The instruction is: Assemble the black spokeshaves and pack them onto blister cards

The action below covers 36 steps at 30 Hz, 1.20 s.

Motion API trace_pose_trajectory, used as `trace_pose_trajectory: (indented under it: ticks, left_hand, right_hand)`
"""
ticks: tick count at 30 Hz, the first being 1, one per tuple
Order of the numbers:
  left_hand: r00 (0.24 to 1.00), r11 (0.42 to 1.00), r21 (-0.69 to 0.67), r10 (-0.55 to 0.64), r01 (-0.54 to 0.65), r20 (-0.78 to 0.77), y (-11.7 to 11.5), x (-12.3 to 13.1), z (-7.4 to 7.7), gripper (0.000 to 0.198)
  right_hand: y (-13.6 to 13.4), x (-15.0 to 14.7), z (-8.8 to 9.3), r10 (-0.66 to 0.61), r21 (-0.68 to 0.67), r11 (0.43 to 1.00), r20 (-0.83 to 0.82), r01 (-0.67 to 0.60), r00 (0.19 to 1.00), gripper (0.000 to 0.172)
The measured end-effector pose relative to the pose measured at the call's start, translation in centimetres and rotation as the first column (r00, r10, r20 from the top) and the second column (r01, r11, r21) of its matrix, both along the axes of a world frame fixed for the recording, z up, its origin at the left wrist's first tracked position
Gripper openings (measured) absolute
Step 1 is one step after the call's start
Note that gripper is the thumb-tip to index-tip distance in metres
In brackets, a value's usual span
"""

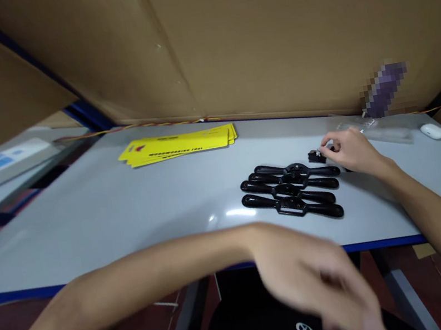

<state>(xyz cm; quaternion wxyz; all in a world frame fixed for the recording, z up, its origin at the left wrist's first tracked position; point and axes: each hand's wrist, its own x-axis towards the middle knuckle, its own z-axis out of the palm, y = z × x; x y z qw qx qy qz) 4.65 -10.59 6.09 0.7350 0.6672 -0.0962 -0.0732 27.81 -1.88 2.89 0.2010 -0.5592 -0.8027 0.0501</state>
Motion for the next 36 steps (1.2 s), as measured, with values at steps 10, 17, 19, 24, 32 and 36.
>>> trace_pose_trajectory:
  ticks: [10,17,19,24,32,36]
  left_hand:
    - [0.583,0.095,0.766,0.71,-0.636,0.396,14.3,-4.9,-3.7,0.045]
    - [0.639,0.043,0.824,0.654,-0.565,0.405,14.8,-4.8,-5.3,0.051]
    - [0.625,0.056,0.815,0.672,-0.577,0.396,14.7,-4.4,-5.2,0.051]
    - [0.569,0.122,0.754,0.735,-0.645,0.369,14.8,-4.0,-6.0,0.035]
    - [0.566,0.19,0.72,0.758,-0.668,0.325,15.0,-4.1,-7.8,0.035]
    - [0.582,0.184,0.734,0.742,-0.654,0.333,15.0,-4.2,-7.7,0.036]
  right_hand:
    - [-0.2,0.1,-1.0,0.2,0.06,0.976,0.141,-0.21,0.97,0.01]
    - [0.0,0.5,-1.9,0.223,-0.09,0.974,0.215,-0.208,0.951,0.032]
    - [0.2,0.6,-1.8,0.225,-0.11,0.972,0.207,-0.206,0.952,0.029]
    - [0.4,0.5,-1.5,0.204,-0.125,0.974,0.134,-0.188,0.97,0.025]
    - [0.2,0.0,-1.4,0.172,-0.16,0.974,0.065,-0.16,0.983,0.027]
    - [0.2,0.2,-1.1,0.184,-0.202,0.964,0.031,-0.174,0.982,0.033]
